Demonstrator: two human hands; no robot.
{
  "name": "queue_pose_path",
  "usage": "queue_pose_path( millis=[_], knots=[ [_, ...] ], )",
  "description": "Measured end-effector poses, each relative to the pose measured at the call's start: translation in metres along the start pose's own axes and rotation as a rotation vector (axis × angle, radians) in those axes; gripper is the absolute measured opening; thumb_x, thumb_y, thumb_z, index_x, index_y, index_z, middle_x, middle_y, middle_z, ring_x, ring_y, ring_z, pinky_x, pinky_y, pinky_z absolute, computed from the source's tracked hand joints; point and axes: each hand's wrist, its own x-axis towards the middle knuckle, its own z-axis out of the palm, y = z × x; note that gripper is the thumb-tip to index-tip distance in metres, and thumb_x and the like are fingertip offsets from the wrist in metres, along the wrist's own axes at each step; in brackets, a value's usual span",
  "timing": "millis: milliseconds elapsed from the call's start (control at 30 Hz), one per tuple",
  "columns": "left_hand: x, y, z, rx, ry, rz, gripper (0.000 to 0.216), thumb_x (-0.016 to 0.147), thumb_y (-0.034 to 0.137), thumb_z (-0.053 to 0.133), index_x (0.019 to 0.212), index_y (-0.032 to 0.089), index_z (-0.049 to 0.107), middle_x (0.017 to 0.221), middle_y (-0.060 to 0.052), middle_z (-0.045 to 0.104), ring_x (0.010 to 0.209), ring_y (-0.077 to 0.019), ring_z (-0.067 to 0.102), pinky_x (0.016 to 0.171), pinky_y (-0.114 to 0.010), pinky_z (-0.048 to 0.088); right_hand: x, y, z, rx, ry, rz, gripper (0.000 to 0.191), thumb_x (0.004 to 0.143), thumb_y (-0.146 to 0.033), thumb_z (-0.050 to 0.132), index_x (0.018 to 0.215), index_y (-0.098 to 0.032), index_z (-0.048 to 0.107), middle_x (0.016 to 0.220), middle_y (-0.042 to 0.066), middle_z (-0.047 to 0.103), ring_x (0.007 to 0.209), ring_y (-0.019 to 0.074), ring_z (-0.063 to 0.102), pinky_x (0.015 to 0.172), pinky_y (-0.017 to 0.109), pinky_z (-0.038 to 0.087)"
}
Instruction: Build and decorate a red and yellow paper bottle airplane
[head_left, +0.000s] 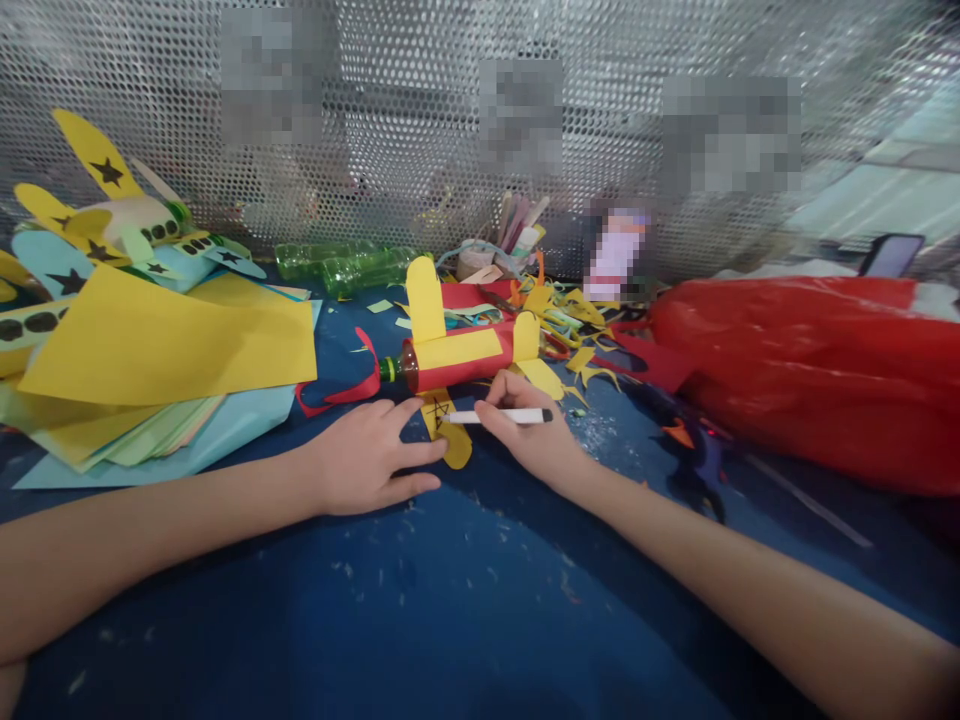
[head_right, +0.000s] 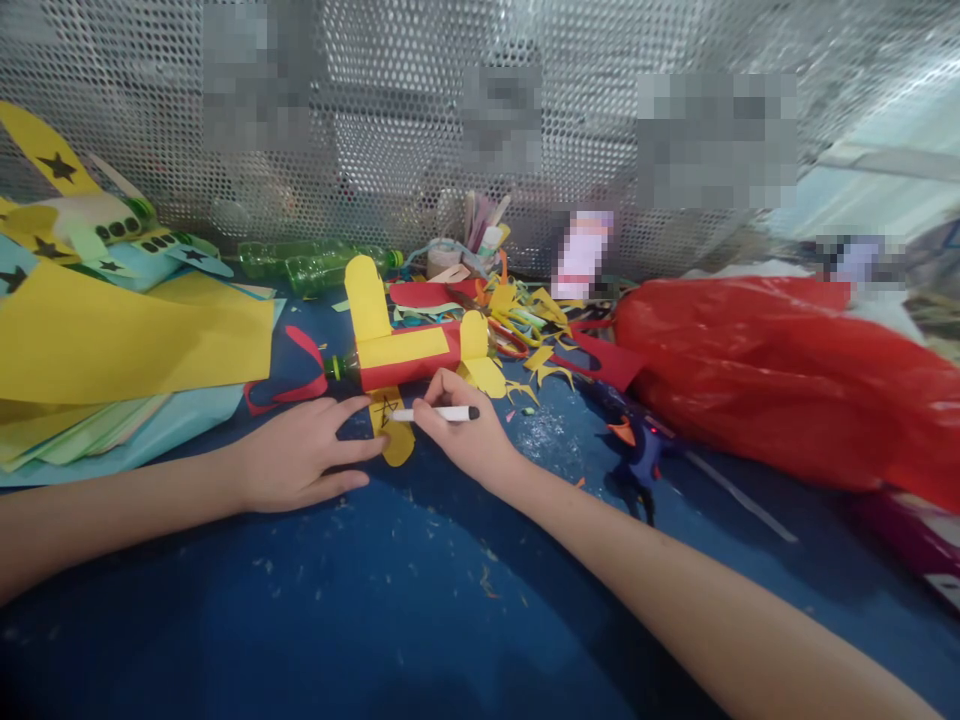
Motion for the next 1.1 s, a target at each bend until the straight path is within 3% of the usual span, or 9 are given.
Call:
queue_pose_path(
  millis=[467,667,1100],
  knots=[
    [0.0,0.001,-0.001,-0.007,0.009,-0.002,0.06,0.099,0.056,0.02,0.127,0.024,0.063,0.134,-0.024,0.05,0.091,-0.0294,0.059,0.08,-0.047,0.048,0.002,0.003,0.0,0.087,-0.094,0.095,0.024,0.082,-0.035,0.064,0.071,-0.022,0.047,0.054,-0.007,0.051,0.047,0.009,0.041,0.047,0.026,0.031],
    [0.001,0.001,-0.003,-0.006,-0.018,-0.006,0.057,0.099,0.054,0.023,0.128,0.026,0.063,0.134,-0.022,0.051,0.09,-0.0274,0.059,0.081,-0.046,0.048,0.004,0.006,-0.003,0.224,0.059,0.144,0.028,0.081,-0.035,0.065,0.067,-0.023,0.043,0.046,-0.009,0.043,0.041,0.008,0.037,0.043,0.025,0.027],
    [0.002,0.001,-0.002,0.016,-0.027,-0.012,0.06,0.098,0.056,0.019,0.13,0.028,0.062,0.133,-0.023,0.051,0.09,-0.0281,0.06,0.078,-0.045,0.049,0.007,0.016,-0.003,0.155,0.05,0.151,0.027,0.082,-0.034,0.066,0.068,-0.022,0.046,0.048,-0.007,0.051,0.046,0.0098,0.046,0.049,0.025,0.036]
  ],
)
